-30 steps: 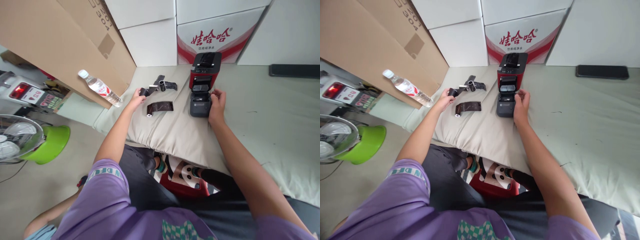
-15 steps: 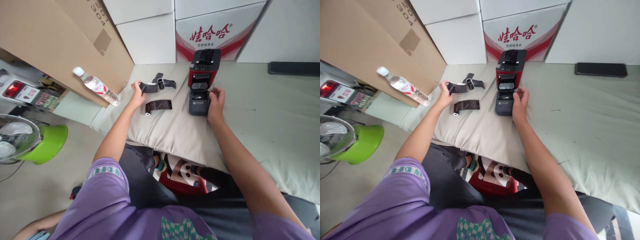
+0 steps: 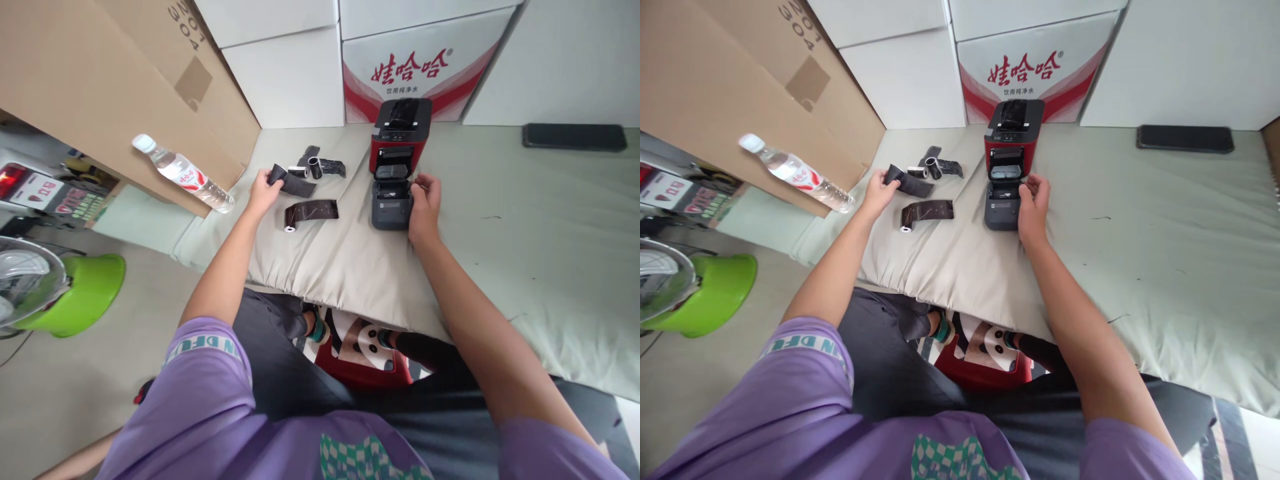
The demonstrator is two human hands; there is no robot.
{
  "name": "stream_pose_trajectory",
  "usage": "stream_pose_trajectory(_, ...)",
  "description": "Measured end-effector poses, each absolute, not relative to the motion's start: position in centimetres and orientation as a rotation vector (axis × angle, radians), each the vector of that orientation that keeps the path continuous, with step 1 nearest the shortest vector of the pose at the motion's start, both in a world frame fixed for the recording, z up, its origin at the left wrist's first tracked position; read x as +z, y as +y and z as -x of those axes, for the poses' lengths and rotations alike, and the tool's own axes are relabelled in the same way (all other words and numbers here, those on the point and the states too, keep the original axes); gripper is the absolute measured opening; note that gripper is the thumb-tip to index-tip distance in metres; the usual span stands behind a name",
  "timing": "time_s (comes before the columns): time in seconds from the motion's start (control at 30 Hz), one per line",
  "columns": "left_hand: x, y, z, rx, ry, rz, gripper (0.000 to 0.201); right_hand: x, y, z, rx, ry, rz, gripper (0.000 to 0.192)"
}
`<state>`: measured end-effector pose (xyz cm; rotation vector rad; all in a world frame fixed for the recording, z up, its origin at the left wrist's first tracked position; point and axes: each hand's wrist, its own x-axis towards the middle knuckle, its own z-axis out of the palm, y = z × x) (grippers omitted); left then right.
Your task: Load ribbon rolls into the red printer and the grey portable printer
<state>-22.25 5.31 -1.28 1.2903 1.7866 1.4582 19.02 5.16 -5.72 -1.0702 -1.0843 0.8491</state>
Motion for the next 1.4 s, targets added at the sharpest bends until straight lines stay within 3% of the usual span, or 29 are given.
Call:
stream_pose_trajectory(0.17, -1.1, 5.7, 22.1, 1.464, 1.947, -1.232, 0.025, -5.7, 5.1, -19.0, 0.853, -1.078, 1.068, 0.038)
stream_pose_trajectory(0.47, 0.4, 4.7, 20.4, 1.499, 1.361, -0.894, 0.041, -5.6, 5.1, -19.0, 0.856, -1.076, 1.069, 0.037)
stream_pose_trajectory(0.9, 0.0, 5.2, 21.6, 1.485, 1.436, -0.832, 0.027, -6.0, 5.5, -19.1, 0.846, -1.073, 1.062, 0.036)
stream_pose_trajectory(1.4, 0.4, 4.9, 22.6, 1.545, 1.523, -0.851, 0.040, -5.7, 5.2, -19.0, 0.848, -1.054, 1.058, 0.035)
